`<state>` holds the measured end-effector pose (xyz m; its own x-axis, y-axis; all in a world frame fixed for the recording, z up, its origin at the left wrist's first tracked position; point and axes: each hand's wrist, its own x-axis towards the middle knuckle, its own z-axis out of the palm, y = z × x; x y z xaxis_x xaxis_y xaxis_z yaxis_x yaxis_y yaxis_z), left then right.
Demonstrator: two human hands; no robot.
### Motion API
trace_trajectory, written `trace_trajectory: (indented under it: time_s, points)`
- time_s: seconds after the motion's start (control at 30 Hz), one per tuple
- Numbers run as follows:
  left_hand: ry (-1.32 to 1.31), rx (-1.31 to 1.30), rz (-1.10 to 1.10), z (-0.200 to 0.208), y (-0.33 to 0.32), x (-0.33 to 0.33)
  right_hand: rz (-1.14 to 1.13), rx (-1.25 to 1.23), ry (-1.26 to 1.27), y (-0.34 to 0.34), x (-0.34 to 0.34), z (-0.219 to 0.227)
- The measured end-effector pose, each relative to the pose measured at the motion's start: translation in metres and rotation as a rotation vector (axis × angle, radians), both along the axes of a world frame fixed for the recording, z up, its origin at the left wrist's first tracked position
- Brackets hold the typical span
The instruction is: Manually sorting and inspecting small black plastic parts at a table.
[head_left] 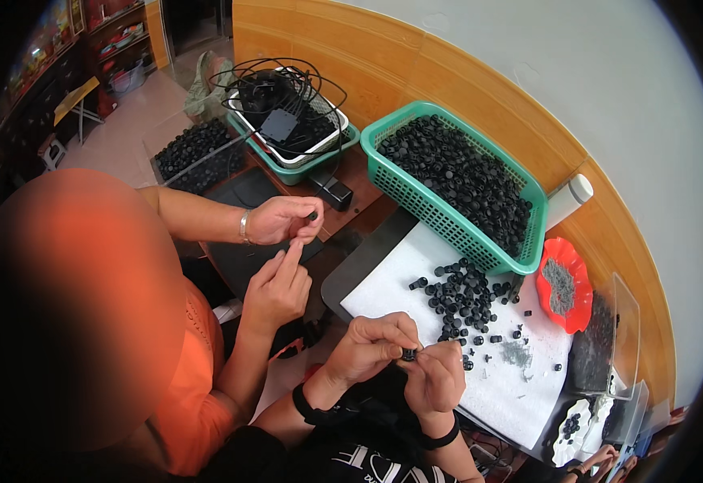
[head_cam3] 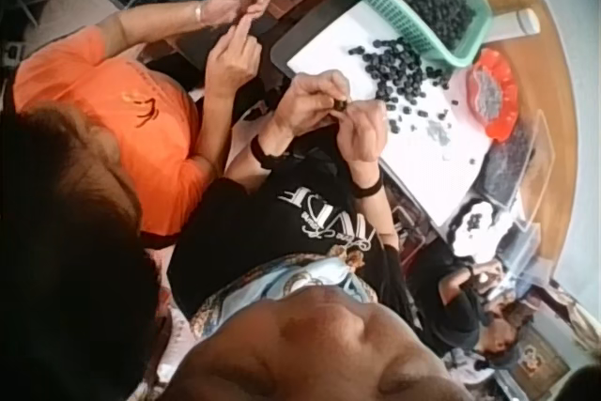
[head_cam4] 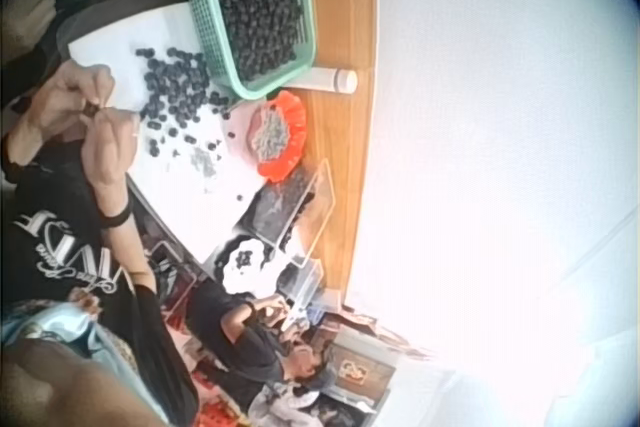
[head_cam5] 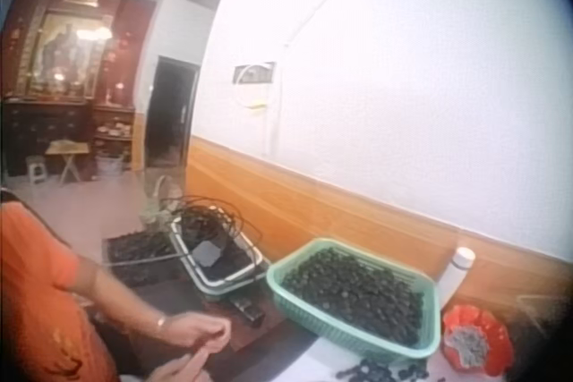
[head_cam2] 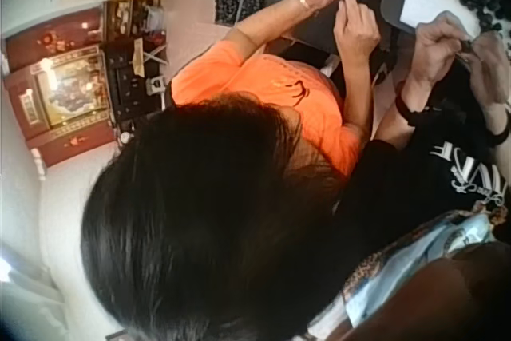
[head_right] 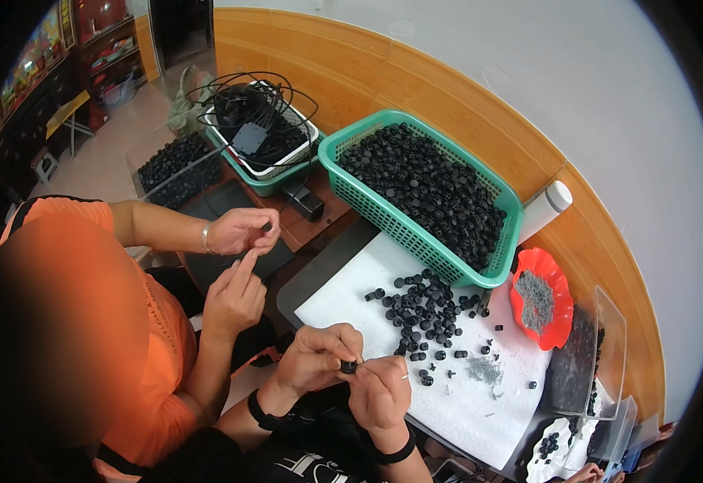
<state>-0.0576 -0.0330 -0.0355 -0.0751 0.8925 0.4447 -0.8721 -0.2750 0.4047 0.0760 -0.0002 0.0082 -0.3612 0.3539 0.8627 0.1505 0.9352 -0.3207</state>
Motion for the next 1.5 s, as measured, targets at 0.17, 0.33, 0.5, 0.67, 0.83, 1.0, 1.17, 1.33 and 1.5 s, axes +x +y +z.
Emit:
trace_trajectory:
  time_s: [0.17, 0.33, 0.5, 0.67, 0.83, 1.0, 1.17, 1.33, 1.5]
  points:
    - [0.054, 0.027, 0.01, 0.004, -0.001, -0.004, 0.01, 0.032, -0.01, -0.002, 0.001, 0.0]
    - [0.039, 0.027, 0.002, 0.007, -0.004, -0.005, 0.0, 0.052, -0.034, -0.004, 0.0, 0.002]
    - [0.04, 0.024, 0.044, 0.007, -0.006, -0.001, -0.001, 0.039, -0.049, -0.007, 0.0, 0.002]
    - [-0.015, 0.033, -0.024, 0.001, -0.002, 0.003, -0.026, 0.031, -0.05, -0.006, 0.002, 0.0]
    - [-0.001, -0.005, -0.015, 0.001, -0.007, -0.003, 0.021, 0.043, -0.009, -0.003, -0.005, 0.004]
    - [-0.038, 0.009, 0.014, -0.004, 0.002, 0.001, 0.019, 0.013, 0.013, 0.001, -0.005, 0.001]
    - [-0.045, -0.001, -0.003, -0.008, -0.001, 0.002, 0.025, -0.009, 0.024, 0.0, -0.005, 0.002]
    - [-0.084, -0.084, -0.008, -0.007, -0.005, 0.005, 0.016, -0.038, 0.015, 0.002, -0.005, 0.004]
    - [-0.096, -0.146, -0.01, -0.008, -0.005, 0.009, 0.022, -0.058, -0.021, 0.008, -0.001, 0.0]
